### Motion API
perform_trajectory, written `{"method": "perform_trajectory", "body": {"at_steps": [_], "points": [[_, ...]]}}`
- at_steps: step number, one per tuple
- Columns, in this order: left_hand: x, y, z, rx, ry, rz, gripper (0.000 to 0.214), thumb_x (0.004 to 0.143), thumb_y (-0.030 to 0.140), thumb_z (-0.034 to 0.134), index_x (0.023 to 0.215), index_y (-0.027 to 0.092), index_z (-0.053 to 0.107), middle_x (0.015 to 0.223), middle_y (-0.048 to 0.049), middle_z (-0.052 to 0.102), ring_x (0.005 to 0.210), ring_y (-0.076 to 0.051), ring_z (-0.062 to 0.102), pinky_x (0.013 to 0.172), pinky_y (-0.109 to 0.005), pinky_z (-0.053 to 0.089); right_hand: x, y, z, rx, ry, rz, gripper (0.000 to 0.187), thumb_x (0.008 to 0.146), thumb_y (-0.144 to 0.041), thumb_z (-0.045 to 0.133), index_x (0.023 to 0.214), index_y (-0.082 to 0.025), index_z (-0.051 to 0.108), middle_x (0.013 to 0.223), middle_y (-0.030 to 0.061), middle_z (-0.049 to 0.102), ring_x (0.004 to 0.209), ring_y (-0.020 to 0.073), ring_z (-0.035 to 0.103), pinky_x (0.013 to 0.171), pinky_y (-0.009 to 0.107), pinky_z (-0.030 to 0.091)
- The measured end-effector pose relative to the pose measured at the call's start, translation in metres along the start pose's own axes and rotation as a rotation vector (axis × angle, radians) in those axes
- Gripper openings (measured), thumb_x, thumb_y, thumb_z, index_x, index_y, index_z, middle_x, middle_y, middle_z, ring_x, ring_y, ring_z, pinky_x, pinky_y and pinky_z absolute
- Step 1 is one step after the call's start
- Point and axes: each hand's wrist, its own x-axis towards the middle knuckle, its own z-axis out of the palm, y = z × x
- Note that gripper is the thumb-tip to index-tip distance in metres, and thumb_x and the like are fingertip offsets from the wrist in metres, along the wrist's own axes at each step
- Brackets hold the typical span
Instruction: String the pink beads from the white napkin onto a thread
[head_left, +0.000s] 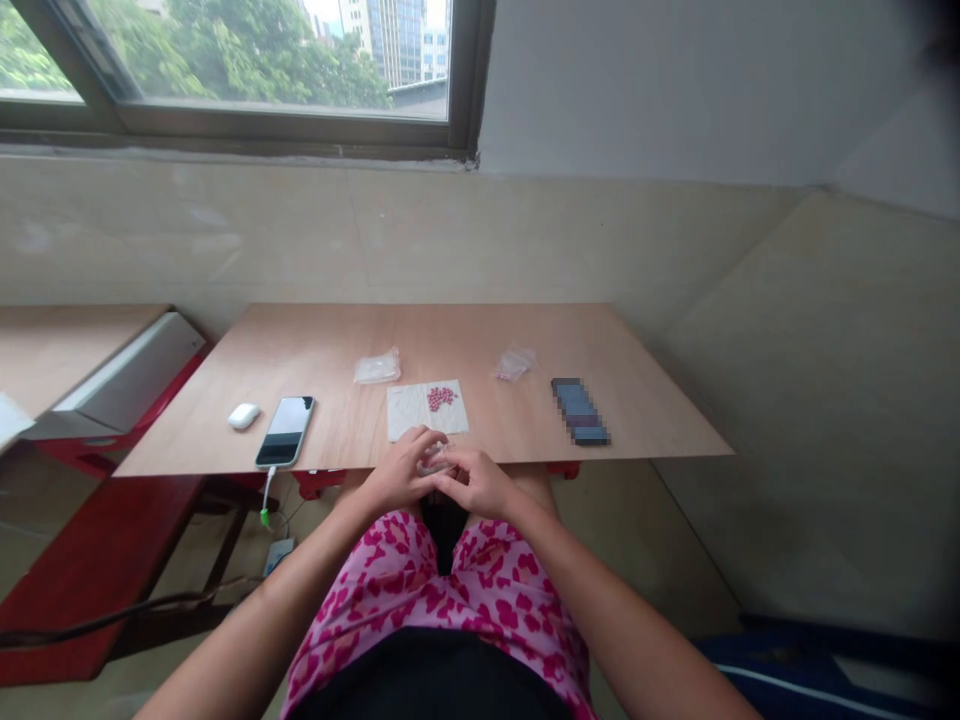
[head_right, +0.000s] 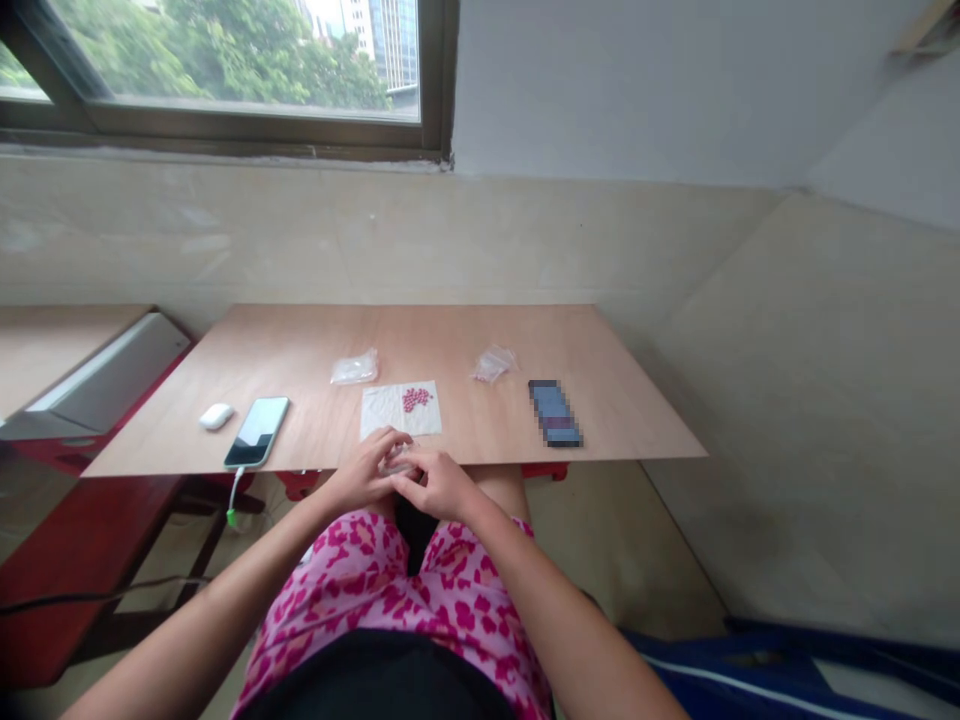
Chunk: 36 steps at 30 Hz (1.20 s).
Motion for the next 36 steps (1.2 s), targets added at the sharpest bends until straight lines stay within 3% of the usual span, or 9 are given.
{"method": "perform_trajectory", "body": {"at_steps": [5, 11, 18, 24, 27, 31, 33, 36], "points": [[0.002, -0.002, 0.002, 0.080, -0.066, 0.051, 0.035, 0.082, 0.027, 0.075, 0.115, 0.023, 0.062, 0.108, -0.0072, 0.064, 0.100, -0.027, 0.061, 0.091, -0.041, 0.048, -0.002, -0.006, 0.005, -0.192, -0.107, -0.038, 0.036, 0.091, -0.034, 0.070, 0.125, -0.021, 0.071, 0.123, 0.0094, 0.072, 0.112, 0.0264, 0.067, 0.097, 0.035, 0.053], [0.003, -0.010, 0.015, 0.146, -0.166, 0.109, 0.035, 0.078, 0.011, 0.067, 0.111, 0.022, 0.063, 0.098, -0.0068, 0.066, 0.094, -0.026, 0.064, 0.084, -0.038, 0.049, -0.003, 0.000, 0.015, -0.433, -0.257, 0.052, 0.036, 0.084, -0.045, 0.077, 0.107, -0.018, 0.071, 0.107, 0.0107, 0.074, 0.093, 0.0283, 0.071, 0.080, 0.034, 0.055], [0.007, -0.024, 0.019, 0.220, -0.149, 0.029, 0.025, 0.077, 0.007, 0.063, 0.098, 0.021, 0.059, 0.091, -0.0059, 0.065, 0.087, -0.024, 0.062, 0.078, -0.036, 0.048, 0.006, 0.004, 0.009, -0.440, -0.266, 0.005, 0.036, 0.085, -0.036, 0.077, 0.113, -0.016, 0.068, 0.116, 0.0122, 0.072, 0.105, 0.0287, 0.069, 0.088, 0.035, 0.056], [0.011, -0.030, 0.008, 0.196, -0.021, -0.022, 0.017, 0.081, 0.012, 0.061, 0.093, 0.021, 0.052, 0.089, -0.0056, 0.062, 0.084, -0.024, 0.059, 0.074, -0.035, 0.046, 0.007, -0.001, 0.000, -0.235, -0.082, -0.095, 0.025, 0.095, -0.028, 0.065, 0.118, -0.021, 0.071, 0.126, 0.0100, 0.072, 0.120, 0.0269, 0.066, 0.106, 0.039, 0.052], [0.013, -0.032, 0.002, 0.141, 0.063, -0.073, 0.008, 0.088, 0.019, 0.058, 0.092, 0.022, 0.052, 0.087, -0.0043, 0.061, 0.083, -0.023, 0.060, 0.077, -0.036, 0.048, 0.007, 0.007, -0.007, -0.141, 0.085, -0.039, 0.027, 0.098, -0.023, 0.057, 0.120, -0.026, 0.072, 0.126, 0.0053, 0.073, 0.115, 0.0236, 0.069, 0.102, 0.037, 0.055], [0.017, -0.034, -0.006, 0.096, 0.178, -0.144, 0.005, 0.094, 0.023, 0.057, 0.093, 0.022, 0.052, 0.088, -0.0031, 0.061, 0.085, -0.022, 0.061, 0.080, -0.036, 0.049, 0.020, 0.043, -0.026, -0.201, 0.303, 0.157, 0.021, 0.100, -0.026, 0.055, 0.106, -0.024, 0.076, 0.103, 0.0061, 0.076, 0.075, 0.0187, 0.070, 0.071, 0.030, 0.057], [0.018, -0.035, -0.009, 0.042, 0.213, -0.169, 0.006, 0.094, 0.023, 0.058, 0.092, 0.022, 0.052, 0.089, -0.0027, 0.062, 0.087, -0.021, 0.062, 0.082, -0.036, 0.049, 0.036, 0.066, -0.037, -0.281, 0.390, 0.224, 0.019, 0.098, -0.025, 0.057, 0.100, -0.021, 0.076, 0.095, 0.0063, 0.074, 0.072, 0.0184, 0.068, 0.070, 0.030, 0.054], [0.020, -0.036, -0.013, -0.055, 0.246, -0.209, 0.006, 0.093, 0.022, 0.059, 0.090, 0.021, 0.055, 0.089, -0.0020, 0.064, 0.087, -0.020, 0.063, 0.084, -0.035, 0.049, 0.068, 0.096, -0.049, -0.377, 0.421, 0.253, 0.018, 0.094, -0.018, 0.059, 0.103, -0.019, 0.075, 0.098, 0.0068, 0.072, 0.082, 0.0195, 0.068, 0.080, 0.031, 0.054]]}}
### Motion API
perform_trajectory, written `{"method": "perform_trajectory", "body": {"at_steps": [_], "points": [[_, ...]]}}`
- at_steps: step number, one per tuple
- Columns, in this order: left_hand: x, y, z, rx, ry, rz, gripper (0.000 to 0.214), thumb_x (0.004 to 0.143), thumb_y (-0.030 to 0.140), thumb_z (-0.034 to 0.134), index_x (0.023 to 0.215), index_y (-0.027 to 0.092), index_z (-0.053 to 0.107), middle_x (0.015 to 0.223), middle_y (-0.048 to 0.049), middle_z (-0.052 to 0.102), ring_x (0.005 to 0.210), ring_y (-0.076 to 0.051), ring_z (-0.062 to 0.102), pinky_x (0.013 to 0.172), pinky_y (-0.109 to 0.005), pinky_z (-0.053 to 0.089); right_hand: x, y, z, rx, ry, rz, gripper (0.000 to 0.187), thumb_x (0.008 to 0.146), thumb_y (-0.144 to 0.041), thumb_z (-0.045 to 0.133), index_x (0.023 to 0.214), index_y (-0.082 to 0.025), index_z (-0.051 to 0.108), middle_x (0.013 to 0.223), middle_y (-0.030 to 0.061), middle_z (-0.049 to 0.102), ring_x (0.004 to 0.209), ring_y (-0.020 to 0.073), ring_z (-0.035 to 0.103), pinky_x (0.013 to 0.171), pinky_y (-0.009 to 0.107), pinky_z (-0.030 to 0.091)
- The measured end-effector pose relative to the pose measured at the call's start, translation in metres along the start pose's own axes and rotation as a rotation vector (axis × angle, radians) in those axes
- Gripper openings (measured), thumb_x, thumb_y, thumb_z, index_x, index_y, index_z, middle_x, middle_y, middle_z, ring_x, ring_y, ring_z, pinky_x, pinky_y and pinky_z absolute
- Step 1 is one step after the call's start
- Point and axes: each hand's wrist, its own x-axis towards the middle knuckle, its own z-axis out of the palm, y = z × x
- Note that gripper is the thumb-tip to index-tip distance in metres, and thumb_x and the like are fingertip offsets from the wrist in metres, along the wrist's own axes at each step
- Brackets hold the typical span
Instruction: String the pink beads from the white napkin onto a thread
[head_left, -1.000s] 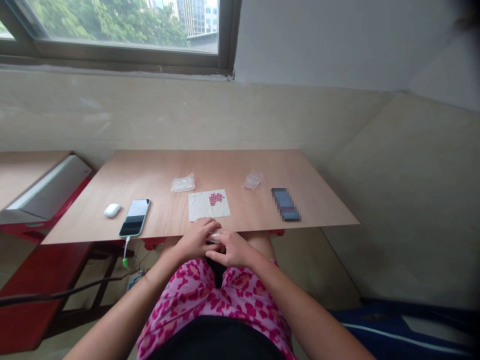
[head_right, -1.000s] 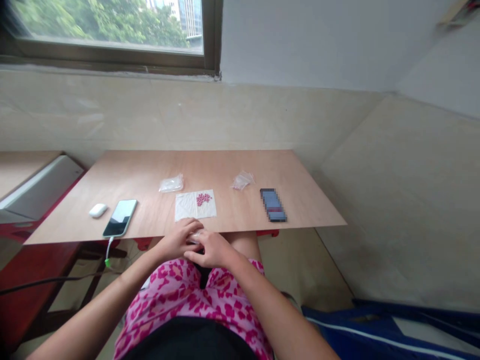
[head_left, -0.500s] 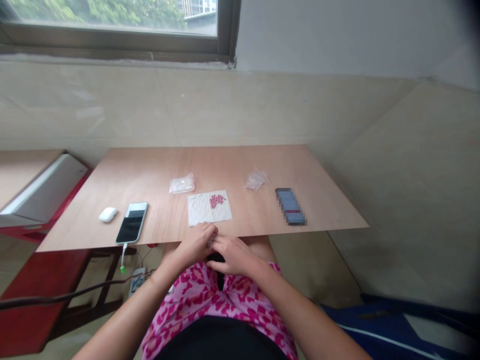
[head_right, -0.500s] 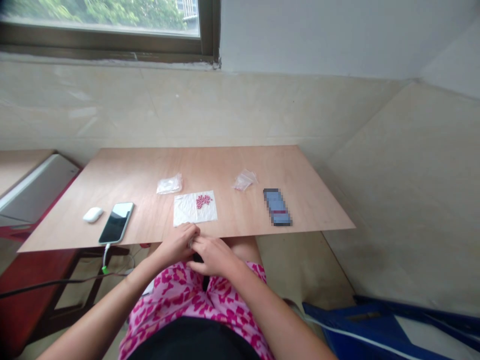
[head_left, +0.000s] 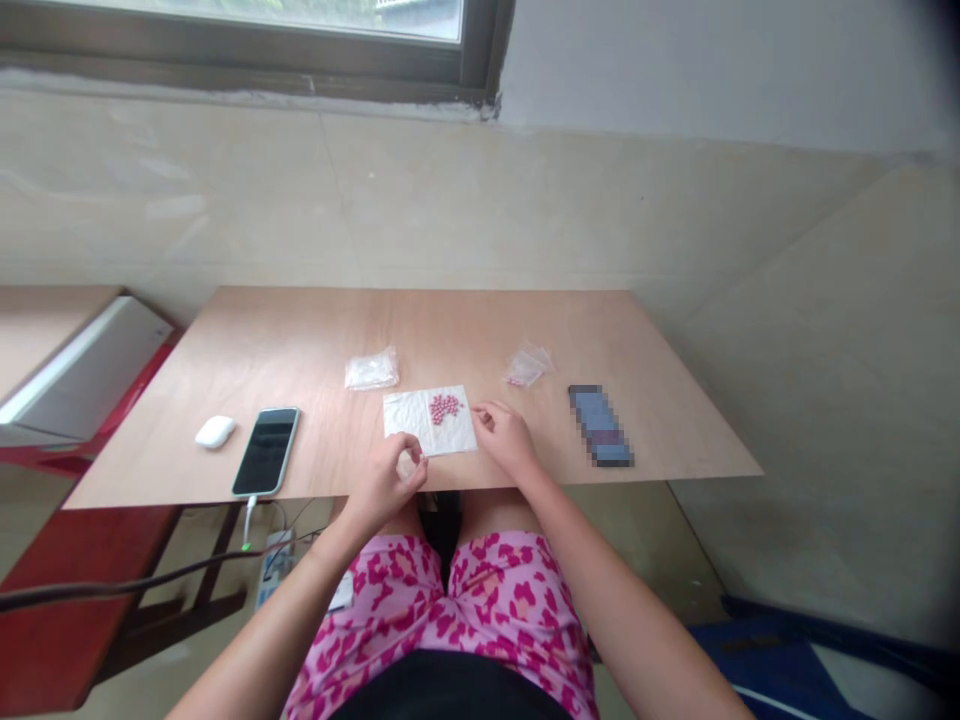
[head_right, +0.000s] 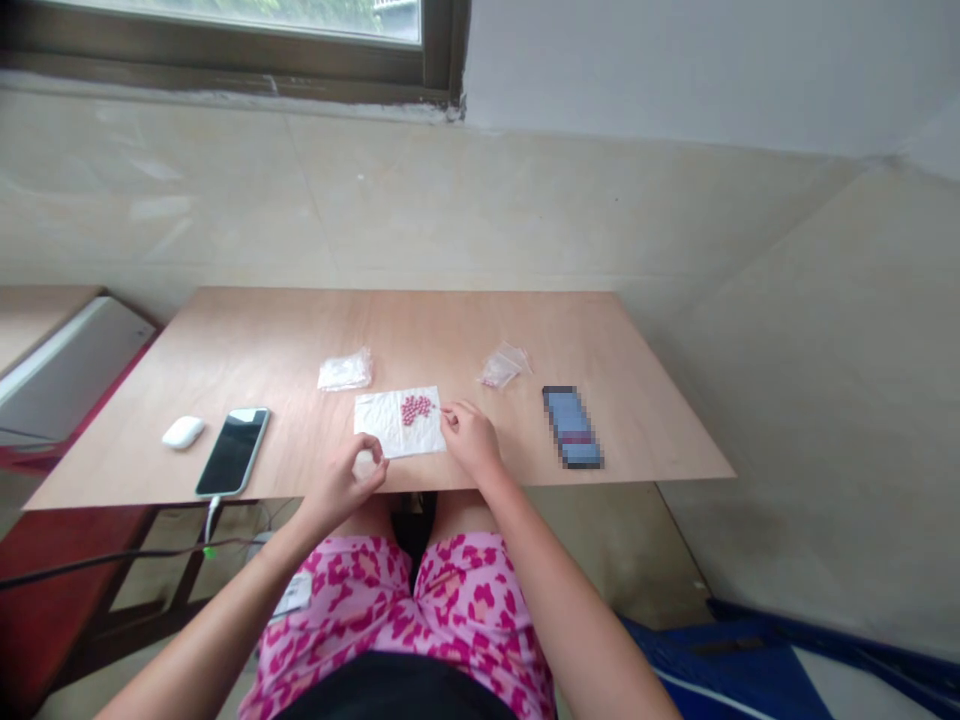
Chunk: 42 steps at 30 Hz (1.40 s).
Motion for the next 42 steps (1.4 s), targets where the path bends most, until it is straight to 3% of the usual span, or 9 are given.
{"method": "perform_trajectory", "body": {"at_steps": [6, 12, 16, 20, 23, 26, 32, 37, 42], "points": [[0.005, -0.008, -0.005, -0.105, 0.022, -0.087, 0.023, 0.091, 0.021, 0.060, 0.113, 0.022, 0.066, 0.103, -0.0043, 0.071, 0.097, -0.021, 0.067, 0.091, -0.036, 0.050, 0.034, 0.012, 0.027, -0.131, -0.081, -0.007, 0.018, 0.091, -0.017, 0.064, 0.105, -0.016, 0.074, 0.106, 0.0084, 0.066, 0.087, 0.0189, 0.065, 0.083, 0.030, 0.052], [0.007, -0.007, -0.013, -0.177, 0.079, -0.156, 0.005, 0.089, 0.023, 0.062, 0.093, 0.020, 0.062, 0.091, -0.0021, 0.068, 0.088, -0.019, 0.065, 0.085, -0.033, 0.049, 0.030, 0.008, 0.029, -0.044, -0.014, -0.003, 0.010, 0.089, -0.019, 0.062, 0.089, -0.017, 0.072, 0.099, 0.0087, 0.067, 0.084, 0.0199, 0.066, 0.083, 0.032, 0.053], [0.004, 0.000, -0.016, -0.209, 0.104, -0.182, 0.006, 0.088, 0.025, 0.064, 0.089, 0.020, 0.061, 0.086, -0.0010, 0.067, 0.081, -0.018, 0.063, 0.078, -0.031, 0.048, 0.023, -0.025, 0.017, 0.224, 0.093, 0.109, 0.020, 0.090, -0.036, 0.065, 0.088, -0.017, 0.069, 0.086, 0.0076, 0.070, 0.075, 0.0212, 0.066, 0.071, 0.033, 0.055], [0.001, 0.004, -0.013, -0.253, 0.100, -0.143, 0.011, 0.089, 0.028, 0.065, 0.097, 0.020, 0.067, 0.092, -0.0035, 0.072, 0.088, -0.020, 0.067, 0.084, -0.034, 0.051, 0.002, -0.081, 0.002, 0.498, 0.145, 0.117, 0.033, 0.096, -0.050, 0.061, 0.102, -0.017, 0.068, 0.082, 0.0056, 0.070, 0.071, 0.0194, 0.066, 0.062, 0.029, 0.054], [0.000, 0.004, -0.011, -0.293, 0.082, -0.092, 0.020, 0.091, 0.028, 0.066, 0.109, 0.021, 0.070, 0.105, -0.0061, 0.075, 0.100, -0.023, 0.069, 0.094, -0.038, 0.052, -0.017, -0.117, 0.000, 0.437, 0.077, 0.025, 0.029, 0.097, -0.046, 0.060, 0.103, -0.019, 0.071, 0.094, 0.0081, 0.072, 0.077, 0.0193, 0.068, 0.064, 0.029, 0.055], [0.000, 0.003, -0.010, -0.325, 0.076, -0.078, 0.024, 0.092, 0.029, 0.065, 0.114, 0.021, 0.071, 0.109, -0.0071, 0.075, 0.101, -0.024, 0.069, 0.094, -0.039, 0.053, -0.029, -0.128, 0.006, 0.329, -0.032, -0.067, 0.022, 0.094, -0.039, 0.065, 0.099, -0.020, 0.075, 0.111, 0.0109, 0.071, 0.084, 0.0205, 0.069, 0.067, 0.029, 0.057], [0.002, 0.004, -0.012, -0.278, 0.110, -0.102, 0.009, 0.090, 0.027, 0.064, 0.095, 0.019, 0.066, 0.091, -0.0036, 0.070, 0.088, -0.020, 0.066, 0.087, -0.035, 0.052, -0.024, -0.078, 0.017, 0.196, 0.142, 0.060, 0.024, 0.095, -0.038, 0.059, 0.095, -0.019, 0.075, 0.096, 0.0098, 0.075, 0.079, 0.0226, 0.069, 0.070, 0.032, 0.056], [0.003, -0.002, -0.010, -0.244, 0.118, -0.104, 0.009, 0.089, 0.023, 0.063, 0.097, 0.020, 0.067, 0.091, -0.0027, 0.070, 0.087, -0.019, 0.066, 0.086, -0.034, 0.051, -0.013, -0.030, 0.032, -0.051, 0.081, 0.094, 0.016, 0.090, -0.026, 0.059, 0.092, -0.019, 0.074, 0.096, 0.0088, 0.075, 0.076, 0.0219, 0.068, 0.076, 0.034, 0.054], [0.003, -0.006, -0.008, -0.207, 0.099, -0.074, 0.013, 0.090, 0.022, 0.062, 0.102, 0.020, 0.068, 0.095, -0.0031, 0.071, 0.090, -0.020, 0.067, 0.089, -0.035, 0.051, -0.003, -0.017, 0.050, -0.202, 0.068, 0.089, 0.016, 0.088, -0.020, 0.061, 0.098, -0.018, 0.073, 0.103, 0.0105, 0.072, 0.089, 0.0231, 0.067, 0.086, 0.033, 0.052]]}}
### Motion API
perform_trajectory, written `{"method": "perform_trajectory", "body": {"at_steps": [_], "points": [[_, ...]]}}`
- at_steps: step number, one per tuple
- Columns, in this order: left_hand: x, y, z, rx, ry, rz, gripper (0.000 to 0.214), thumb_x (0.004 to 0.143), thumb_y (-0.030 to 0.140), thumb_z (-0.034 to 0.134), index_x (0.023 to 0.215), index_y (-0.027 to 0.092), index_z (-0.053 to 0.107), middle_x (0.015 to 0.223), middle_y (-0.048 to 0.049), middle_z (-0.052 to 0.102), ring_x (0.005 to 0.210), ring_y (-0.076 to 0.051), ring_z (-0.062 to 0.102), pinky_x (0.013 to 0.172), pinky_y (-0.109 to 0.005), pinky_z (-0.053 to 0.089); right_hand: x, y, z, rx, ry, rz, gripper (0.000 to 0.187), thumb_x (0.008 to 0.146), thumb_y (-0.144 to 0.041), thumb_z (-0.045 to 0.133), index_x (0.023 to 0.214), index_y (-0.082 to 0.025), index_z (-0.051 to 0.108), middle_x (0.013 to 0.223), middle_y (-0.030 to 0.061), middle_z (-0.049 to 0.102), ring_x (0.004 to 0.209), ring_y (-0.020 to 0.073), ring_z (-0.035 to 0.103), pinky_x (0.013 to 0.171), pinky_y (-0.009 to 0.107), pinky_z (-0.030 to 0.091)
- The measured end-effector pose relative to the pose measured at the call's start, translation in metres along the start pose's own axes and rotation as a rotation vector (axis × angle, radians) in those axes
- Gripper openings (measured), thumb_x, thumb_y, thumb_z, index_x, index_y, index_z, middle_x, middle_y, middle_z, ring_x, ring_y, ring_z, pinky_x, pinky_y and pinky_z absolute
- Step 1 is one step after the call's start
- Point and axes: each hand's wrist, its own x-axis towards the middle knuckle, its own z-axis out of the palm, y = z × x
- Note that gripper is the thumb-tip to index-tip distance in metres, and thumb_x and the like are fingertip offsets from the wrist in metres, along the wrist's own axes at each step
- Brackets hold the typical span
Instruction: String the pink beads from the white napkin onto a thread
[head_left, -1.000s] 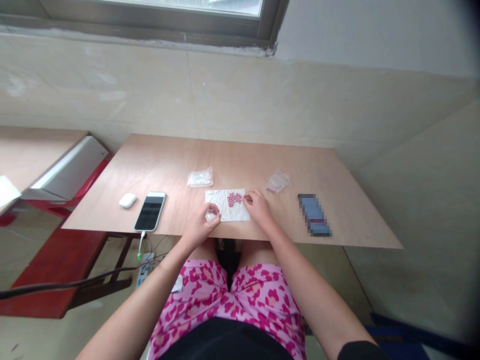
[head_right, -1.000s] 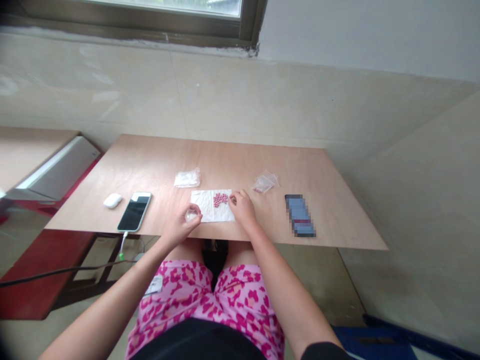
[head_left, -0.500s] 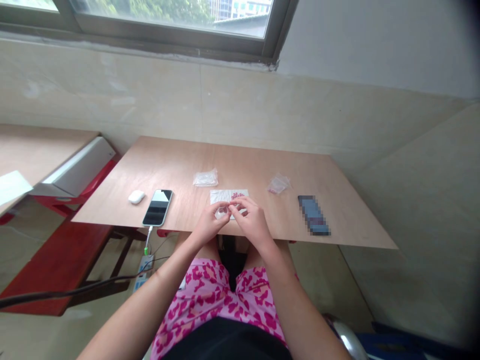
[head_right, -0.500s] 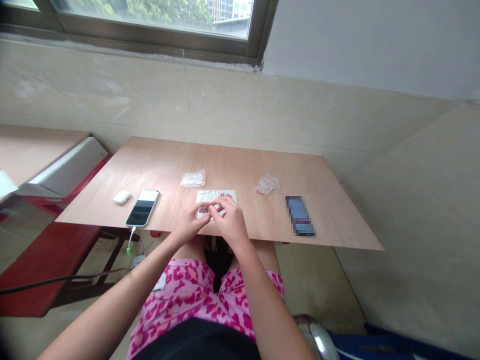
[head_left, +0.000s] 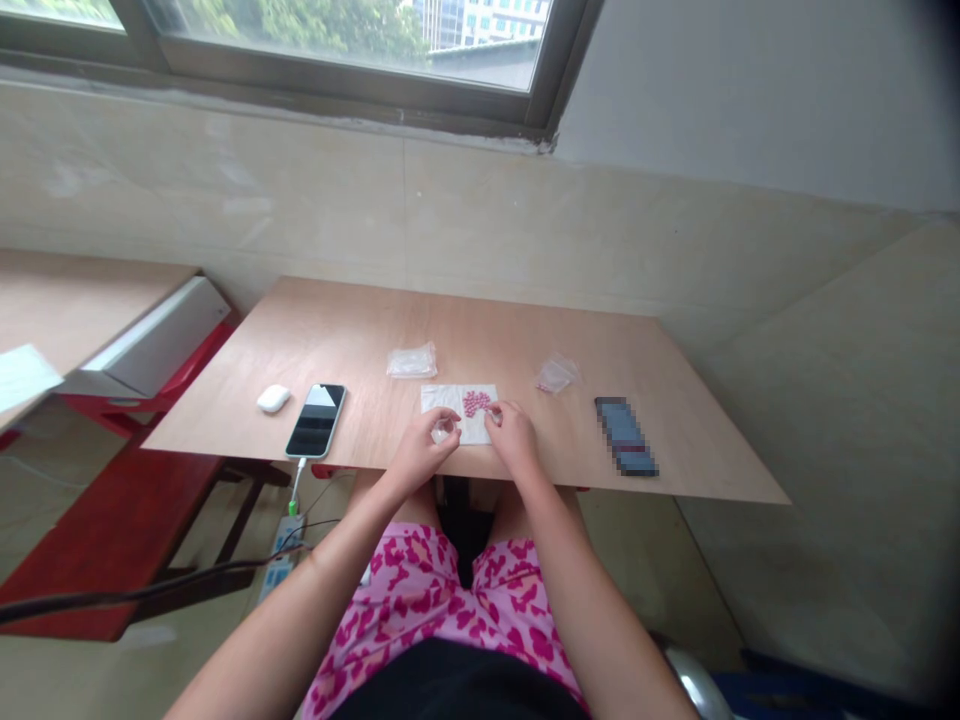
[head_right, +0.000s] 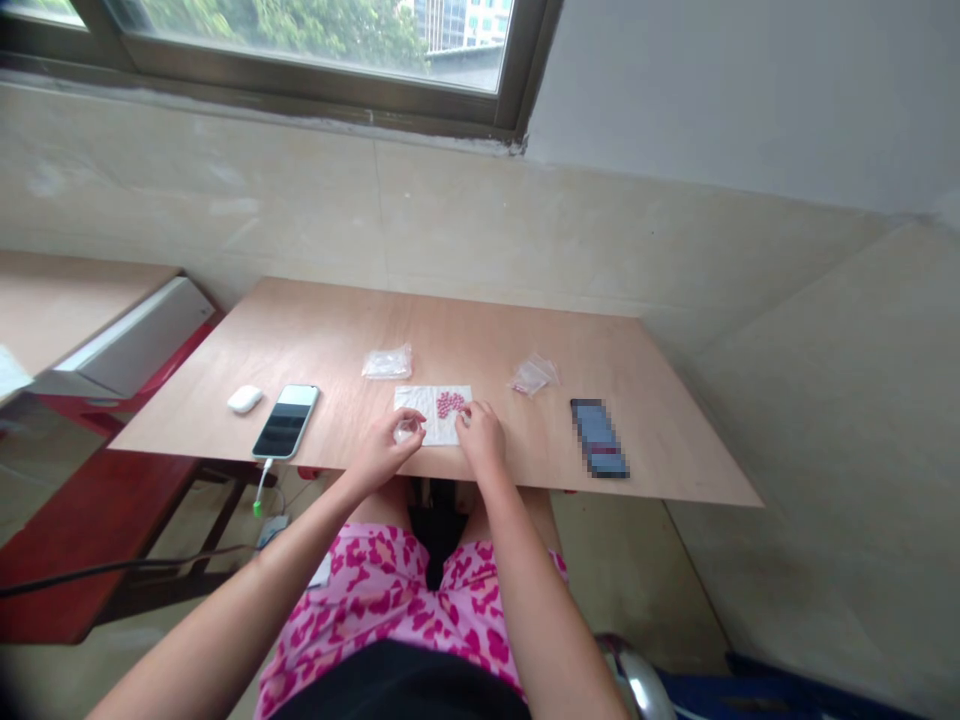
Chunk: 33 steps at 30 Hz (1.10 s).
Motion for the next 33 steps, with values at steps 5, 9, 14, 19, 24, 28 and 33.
{"method": "perform_trajectory", "body": {"at_steps": [5, 9, 14, 19, 24, 28, 33], "points": [[0.001, -0.001, 0.000, 0.011, -0.008, 0.002, 0.012, 0.091, 0.022, 0.062, 0.102, 0.020, 0.067, 0.095, -0.0031, 0.071, 0.091, -0.020, 0.067, 0.089, -0.035, 0.051, 0.007, -0.003, 0.007, -0.038, 0.020, 0.060, 0.011, 0.089, -0.023, 0.062, 0.088, -0.019, 0.072, 0.098, 0.0096, 0.072, 0.090, 0.0229, 0.067, 0.084, 0.032, 0.050], [0.001, -0.001, 0.000, 0.019, 0.008, -0.004, 0.012, 0.092, 0.022, 0.062, 0.102, 0.020, 0.067, 0.096, -0.0036, 0.072, 0.091, -0.020, 0.067, 0.089, -0.035, 0.051, 0.008, -0.010, -0.001, 0.131, 0.036, 0.115, 0.015, 0.089, -0.027, 0.062, 0.082, -0.018, 0.071, 0.089, 0.0087, 0.073, 0.084, 0.0233, 0.068, 0.080, 0.032, 0.051], [0.001, -0.001, 0.001, 0.031, 0.024, -0.018, 0.010, 0.091, 0.022, 0.063, 0.100, 0.020, 0.066, 0.096, -0.0040, 0.072, 0.091, -0.020, 0.067, 0.088, -0.034, 0.050, -0.004, -0.049, -0.026, 0.591, 0.030, 0.153, 0.035, 0.095, -0.048, 0.059, 0.096, -0.015, 0.072, 0.086, 0.0084, 0.075, 0.074, 0.0215, 0.068, 0.068, 0.030, 0.054], [0.000, -0.004, 0.003, 0.009, 0.023, -0.010, 0.011, 0.093, 0.024, 0.062, 0.101, 0.019, 0.067, 0.095, -0.0037, 0.071, 0.087, -0.019, 0.067, 0.083, -0.032, 0.050, -0.020, -0.081, -0.035, 0.559, -0.128, -0.109, 0.023, 0.091, -0.039, 0.066, 0.097, -0.019, 0.077, 0.101, 0.0072, 0.075, 0.078, 0.0181, 0.068, 0.072, 0.028, 0.053], [0.000, -0.004, 0.000, 0.030, 0.053, -0.025, 0.011, 0.089, 0.021, 0.064, 0.099, 0.020, 0.067, 0.092, -0.0031, 0.071, 0.087, -0.020, 0.067, 0.084, -0.032, 0.049, -0.013, -0.039, -0.020, 0.356, -0.016, 0.034, 0.021, 0.092, -0.031, 0.060, 0.095, -0.019, 0.077, 0.095, 0.0064, 0.076, 0.074, 0.0193, 0.067, 0.073, 0.030, 0.053], [-0.001, -0.002, 0.000, 0.029, 0.055, -0.030, 0.011, 0.089, 0.020, 0.063, 0.099, 0.020, 0.068, 0.092, -0.0035, 0.072, 0.086, -0.020, 0.067, 0.085, -0.033, 0.050, 0.002, 0.002, -0.010, 0.098, 0.034, 0.067, 0.020, 0.089, -0.022, 0.060, 0.101, -0.017, 0.076, 0.103, 0.0098, 0.074, 0.086, 0.0216, 0.068, 0.082, 0.031, 0.053], [0.000, -0.004, 0.001, 0.025, 0.042, -0.022, 0.011, 0.089, 0.021, 0.062, 0.099, 0.020, 0.067, 0.092, -0.0036, 0.071, 0.087, -0.020, 0.067, 0.085, -0.033, 0.049, 0.012, 0.008, -0.005, 0.031, -0.002, 0.047, 0.018, 0.087, -0.020, 0.067, 0.102, -0.016, 0.075, 0.106, 0.0112, 0.072, 0.093, 0.0223, 0.068, 0.087, 0.030, 0.051]]}}
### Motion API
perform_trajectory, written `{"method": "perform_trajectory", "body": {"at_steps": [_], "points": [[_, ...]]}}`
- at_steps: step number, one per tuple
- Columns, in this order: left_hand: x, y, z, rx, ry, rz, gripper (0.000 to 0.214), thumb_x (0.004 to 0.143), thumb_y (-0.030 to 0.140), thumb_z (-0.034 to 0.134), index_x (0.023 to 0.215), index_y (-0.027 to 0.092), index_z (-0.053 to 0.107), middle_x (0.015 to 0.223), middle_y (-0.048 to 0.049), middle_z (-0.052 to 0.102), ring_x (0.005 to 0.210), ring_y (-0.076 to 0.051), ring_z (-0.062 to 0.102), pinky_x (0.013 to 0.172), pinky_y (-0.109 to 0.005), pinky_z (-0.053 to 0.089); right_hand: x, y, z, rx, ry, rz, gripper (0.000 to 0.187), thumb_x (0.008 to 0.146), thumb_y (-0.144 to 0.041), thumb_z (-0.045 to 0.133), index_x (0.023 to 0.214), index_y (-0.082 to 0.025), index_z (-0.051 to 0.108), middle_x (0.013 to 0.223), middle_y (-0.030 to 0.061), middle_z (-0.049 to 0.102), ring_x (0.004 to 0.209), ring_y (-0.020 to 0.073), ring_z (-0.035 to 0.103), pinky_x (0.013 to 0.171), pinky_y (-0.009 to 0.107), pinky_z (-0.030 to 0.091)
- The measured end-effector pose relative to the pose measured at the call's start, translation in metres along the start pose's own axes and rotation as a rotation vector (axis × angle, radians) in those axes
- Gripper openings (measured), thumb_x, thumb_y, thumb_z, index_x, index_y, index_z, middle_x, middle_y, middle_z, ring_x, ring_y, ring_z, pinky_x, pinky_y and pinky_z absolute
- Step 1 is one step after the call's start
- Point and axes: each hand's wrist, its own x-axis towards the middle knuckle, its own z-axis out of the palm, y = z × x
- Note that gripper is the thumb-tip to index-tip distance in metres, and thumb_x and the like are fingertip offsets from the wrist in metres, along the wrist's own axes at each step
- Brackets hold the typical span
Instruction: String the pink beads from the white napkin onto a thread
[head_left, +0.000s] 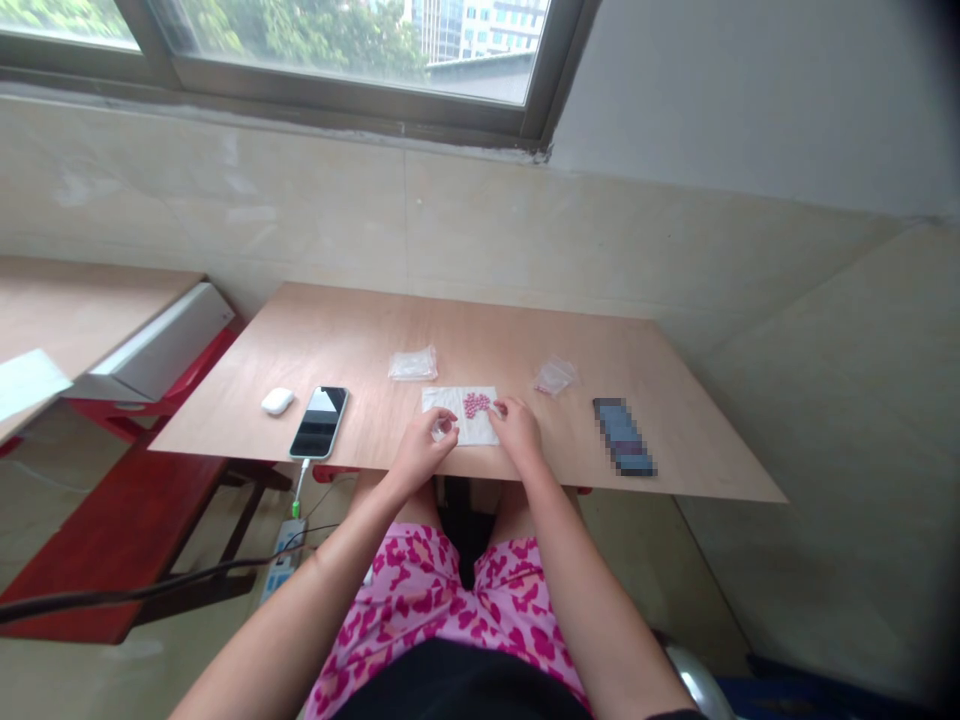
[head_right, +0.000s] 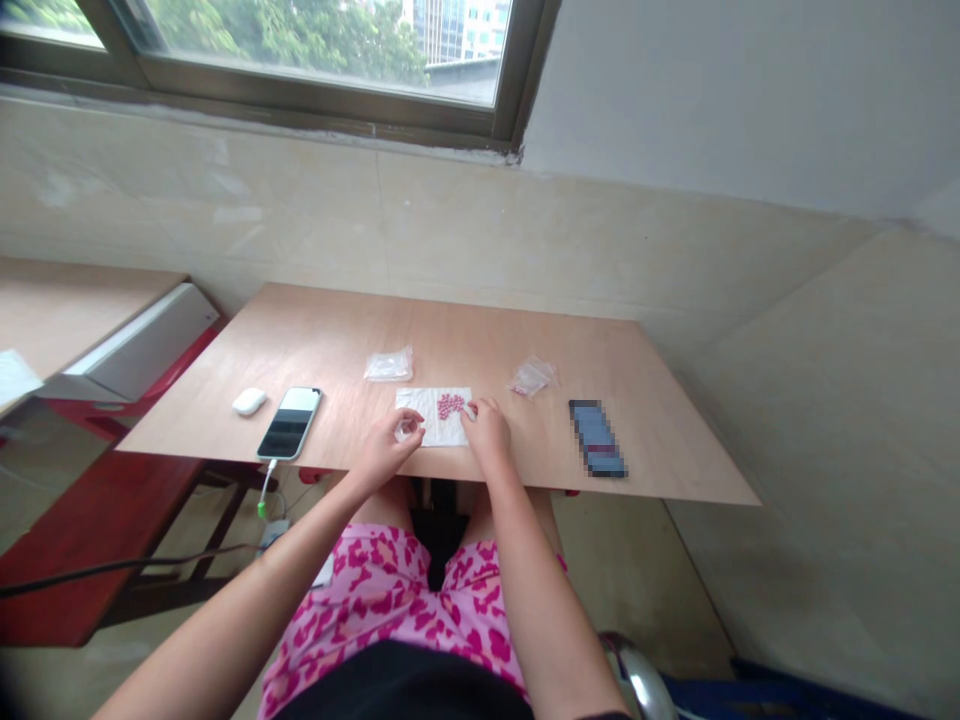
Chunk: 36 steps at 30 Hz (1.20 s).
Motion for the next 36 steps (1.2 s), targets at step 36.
{"method": "perform_trajectory", "body": {"at_steps": [36], "points": [[0.003, -0.003, -0.005, 0.057, 0.007, 0.042, 0.014, 0.087, 0.022, 0.063, 0.100, 0.021, 0.067, 0.091, -0.0038, 0.070, 0.089, -0.023, 0.067, 0.084, -0.034, 0.050, -0.018, -0.035, 0.020, -0.100, -0.085, 0.036, 0.014, 0.090, -0.032, 0.071, 0.098, -0.022, 0.076, 0.103, 0.0074, 0.072, 0.089, 0.0219, 0.068, 0.079, 0.029, 0.049]]}}
